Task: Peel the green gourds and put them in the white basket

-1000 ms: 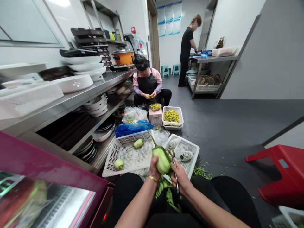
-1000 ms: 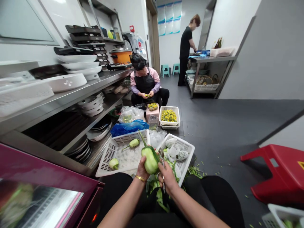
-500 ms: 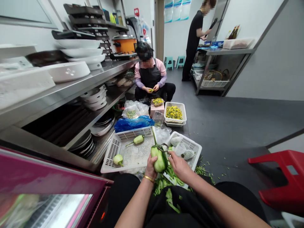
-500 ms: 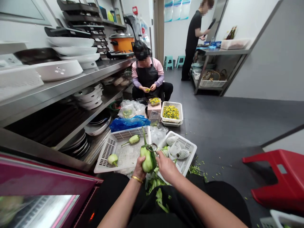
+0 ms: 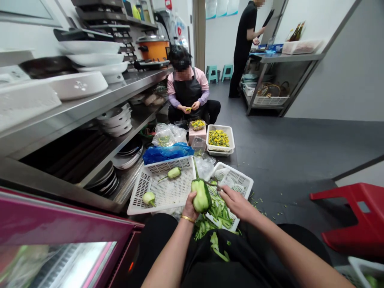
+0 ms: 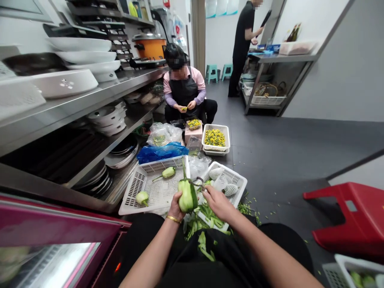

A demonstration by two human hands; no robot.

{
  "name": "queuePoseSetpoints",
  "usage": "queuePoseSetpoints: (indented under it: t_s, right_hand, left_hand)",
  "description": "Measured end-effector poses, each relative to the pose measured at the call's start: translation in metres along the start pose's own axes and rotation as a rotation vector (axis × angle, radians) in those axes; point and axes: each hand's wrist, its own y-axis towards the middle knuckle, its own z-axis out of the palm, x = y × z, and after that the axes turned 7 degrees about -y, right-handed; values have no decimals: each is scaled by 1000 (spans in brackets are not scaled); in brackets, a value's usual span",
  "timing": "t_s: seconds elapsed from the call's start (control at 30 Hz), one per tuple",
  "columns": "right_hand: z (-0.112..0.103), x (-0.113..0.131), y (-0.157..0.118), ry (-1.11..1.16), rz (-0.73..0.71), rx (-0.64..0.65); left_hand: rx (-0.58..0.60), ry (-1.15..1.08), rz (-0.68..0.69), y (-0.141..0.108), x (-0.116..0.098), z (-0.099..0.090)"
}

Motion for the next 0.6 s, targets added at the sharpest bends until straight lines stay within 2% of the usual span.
queuePoseSetpoints:
  t_s: [0.07, 0.13, 0.23, 0.3, 0.37, 0.43, 0.6]
  right_hand:
    - [5, 18, 14, -32, 24, -18]
    - [24, 22, 6, -44, 46, -5]
    - [59, 2, -39, -17, 39, 82]
    - [70, -20, -71, 25, 15, 201]
    - [66, -34, -88, 45, 26, 263]
    - [51, -34, -86, 22, 42, 237]
    - [20, 13, -31, -181, 37, 53]
  left_hand:
    - [36, 0, 29, -2, 2, 2]
    - [8, -24, 86, 0, 1, 1]
    - [-92, -75, 143, 5, -5, -3]
    - [-118, -103, 135, 7, -10, -6]
    - [-111, -122, 103, 8, -13, -7]
    - [-113, -130, 90, 7, -13, -6]
    - [-173, -56, 220, 1, -4, 1]
